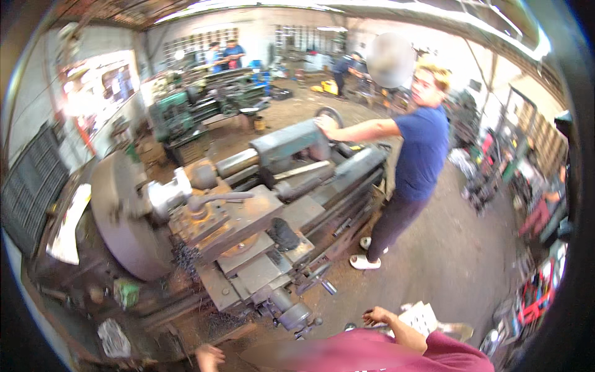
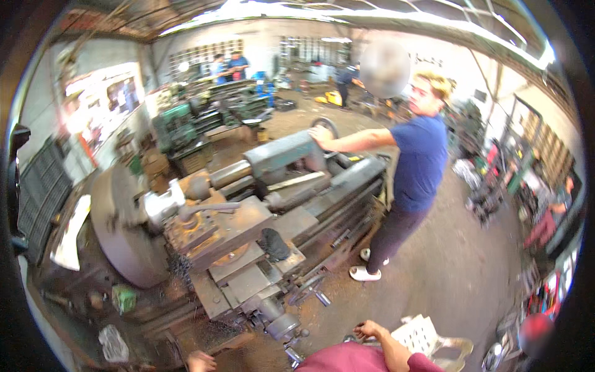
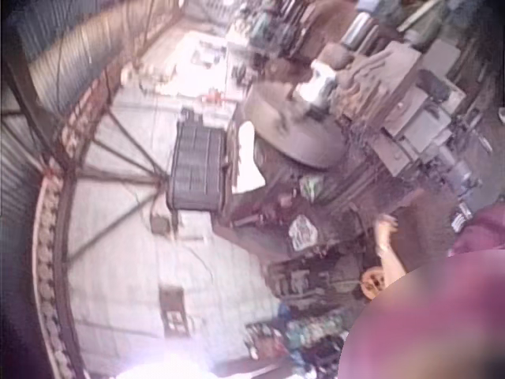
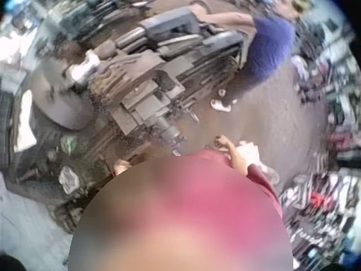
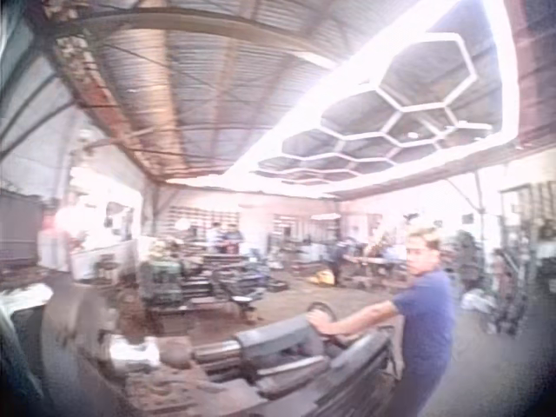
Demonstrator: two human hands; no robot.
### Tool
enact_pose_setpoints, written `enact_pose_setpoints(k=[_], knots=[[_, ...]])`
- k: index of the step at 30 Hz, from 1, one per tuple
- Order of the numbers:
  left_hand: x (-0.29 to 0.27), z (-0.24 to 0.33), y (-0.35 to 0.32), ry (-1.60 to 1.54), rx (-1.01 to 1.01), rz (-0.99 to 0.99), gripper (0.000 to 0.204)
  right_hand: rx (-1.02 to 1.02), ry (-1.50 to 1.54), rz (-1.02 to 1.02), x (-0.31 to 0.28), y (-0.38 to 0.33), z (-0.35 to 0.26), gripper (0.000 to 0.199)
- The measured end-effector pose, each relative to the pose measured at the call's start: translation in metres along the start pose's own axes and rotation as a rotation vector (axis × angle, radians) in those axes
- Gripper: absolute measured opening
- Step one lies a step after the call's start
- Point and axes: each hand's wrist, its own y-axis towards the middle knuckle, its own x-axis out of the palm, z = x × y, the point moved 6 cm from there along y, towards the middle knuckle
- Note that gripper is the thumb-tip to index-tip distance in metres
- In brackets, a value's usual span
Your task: The person operates a metal lathe, using both hands to turn control levers and wheels while a cylindrical metal workpiece spins. The person repeatedly adjusts the machine's controls to guide the cutting process.
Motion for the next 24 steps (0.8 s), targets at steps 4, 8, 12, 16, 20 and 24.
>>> enact_pose_setpoints(k=[4,8,12,16,20,24], knots=[[0.161,-0.092,-0.082,-0.262,-1.048,-0.146,0.035,0.204,0.022,0.096,-0.027,-0.008,0.059,0.025],[0.231,-0.105,-0.103,-0.227,-1.089,-0.326,0.039,0.258,0.083,0.109,-0.043,-0.009,0.095,0.030],[0.222,-0.097,-0.074,-0.124,-0.928,-0.323,0.042,0.216,0.081,0.105,-0.046,-0.002,0.099,0.025],[0.169,-0.059,-0.004,0.064,-0.795,-0.171,0.035,0.051,-0.182,0.097,-0.047,0.006,0.070,0.026],[0.147,0.014,0.061,-0.051,-0.659,-0.035,0.061,0.058,0.244,0.052,-0.041,0.004,0.058,0.024],[0.190,0.077,0.100,-0.078,-0.723,0.101,0.079,0.094,0.346,0.045,-0.052,0.011,0.091,0.028]])
